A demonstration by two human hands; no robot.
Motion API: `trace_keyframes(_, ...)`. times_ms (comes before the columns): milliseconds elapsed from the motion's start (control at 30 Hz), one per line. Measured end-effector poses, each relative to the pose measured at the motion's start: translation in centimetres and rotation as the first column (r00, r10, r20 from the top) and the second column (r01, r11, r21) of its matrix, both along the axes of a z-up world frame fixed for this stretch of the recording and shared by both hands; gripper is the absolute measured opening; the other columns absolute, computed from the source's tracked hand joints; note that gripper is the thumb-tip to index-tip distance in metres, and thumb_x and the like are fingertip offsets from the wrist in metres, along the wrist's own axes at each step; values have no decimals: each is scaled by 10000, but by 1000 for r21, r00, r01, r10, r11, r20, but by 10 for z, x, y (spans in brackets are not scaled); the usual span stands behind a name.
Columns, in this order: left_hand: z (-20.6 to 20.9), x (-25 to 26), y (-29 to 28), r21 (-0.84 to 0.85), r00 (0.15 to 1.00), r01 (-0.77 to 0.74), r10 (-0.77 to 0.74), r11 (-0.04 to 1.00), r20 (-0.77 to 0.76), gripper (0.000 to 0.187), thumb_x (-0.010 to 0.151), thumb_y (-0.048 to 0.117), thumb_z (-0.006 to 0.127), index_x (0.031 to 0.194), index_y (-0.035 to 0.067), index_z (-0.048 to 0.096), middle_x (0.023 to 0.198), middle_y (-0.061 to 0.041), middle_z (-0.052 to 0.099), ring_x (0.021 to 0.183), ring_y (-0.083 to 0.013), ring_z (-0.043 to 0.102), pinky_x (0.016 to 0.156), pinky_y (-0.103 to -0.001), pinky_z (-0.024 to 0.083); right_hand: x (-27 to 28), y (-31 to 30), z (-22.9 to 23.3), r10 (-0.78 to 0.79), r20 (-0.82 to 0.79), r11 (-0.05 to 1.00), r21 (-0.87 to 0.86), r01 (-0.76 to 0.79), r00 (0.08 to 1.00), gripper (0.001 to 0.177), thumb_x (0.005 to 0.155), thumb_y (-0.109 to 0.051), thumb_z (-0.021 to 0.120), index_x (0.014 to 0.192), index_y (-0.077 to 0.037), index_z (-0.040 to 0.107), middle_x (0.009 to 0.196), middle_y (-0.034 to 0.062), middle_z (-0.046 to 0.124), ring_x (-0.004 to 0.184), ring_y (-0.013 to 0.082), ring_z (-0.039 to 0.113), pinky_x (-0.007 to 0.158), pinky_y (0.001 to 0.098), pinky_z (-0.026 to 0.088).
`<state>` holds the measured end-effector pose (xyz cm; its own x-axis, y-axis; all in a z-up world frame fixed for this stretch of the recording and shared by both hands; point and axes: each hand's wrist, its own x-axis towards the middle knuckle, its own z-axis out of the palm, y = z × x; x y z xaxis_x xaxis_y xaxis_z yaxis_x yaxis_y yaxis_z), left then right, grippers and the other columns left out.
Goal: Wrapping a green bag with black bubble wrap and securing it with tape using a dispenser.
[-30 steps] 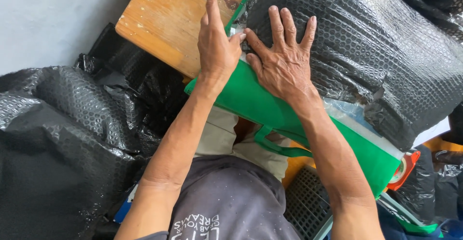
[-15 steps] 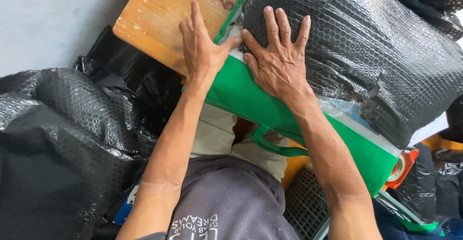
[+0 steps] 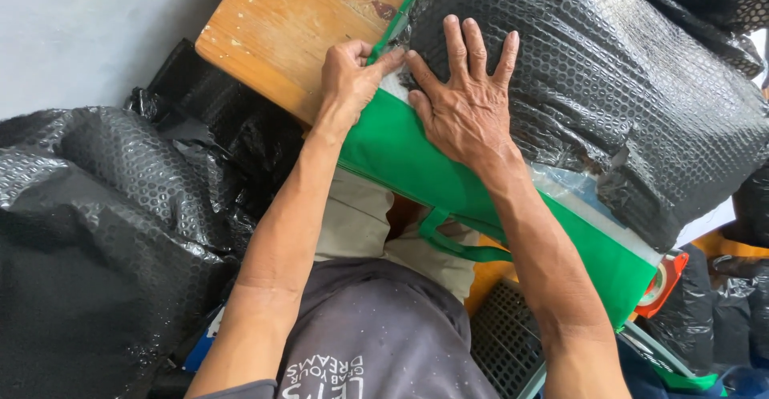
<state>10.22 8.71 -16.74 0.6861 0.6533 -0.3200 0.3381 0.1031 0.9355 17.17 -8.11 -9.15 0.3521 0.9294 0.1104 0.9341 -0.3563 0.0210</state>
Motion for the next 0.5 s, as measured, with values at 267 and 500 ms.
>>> trace_keyframes(267, 12, -1, -7, -232, 984, -97, 128, 968, 125, 297, 739, 306, 872, 865, 53, 782, 703, -17, 745, 636, -58, 627, 543, -254, 518, -3, 2, -4, -35, 55, 999, 17, 34, 998, 441, 1125, -387, 569, 1517, -190, 614, 1638, 255, 228, 1518, 462, 201, 1132, 825, 50)
trace_keyframes(500, 11, -4, -1, -232, 985, -97, 126, 968, 116, 363, 729, 328, 865, 916, 33, 766, 742, -53, 771, 635, -90, 684, 540, -263, 546, -3, 5, -4, -116, 25, 993, -10, 117, 993, 750, 1085, -476, 559, 1600, 48, 414, 1658, 227, 233, 1543, 390, 173, 1182, 737, 11)
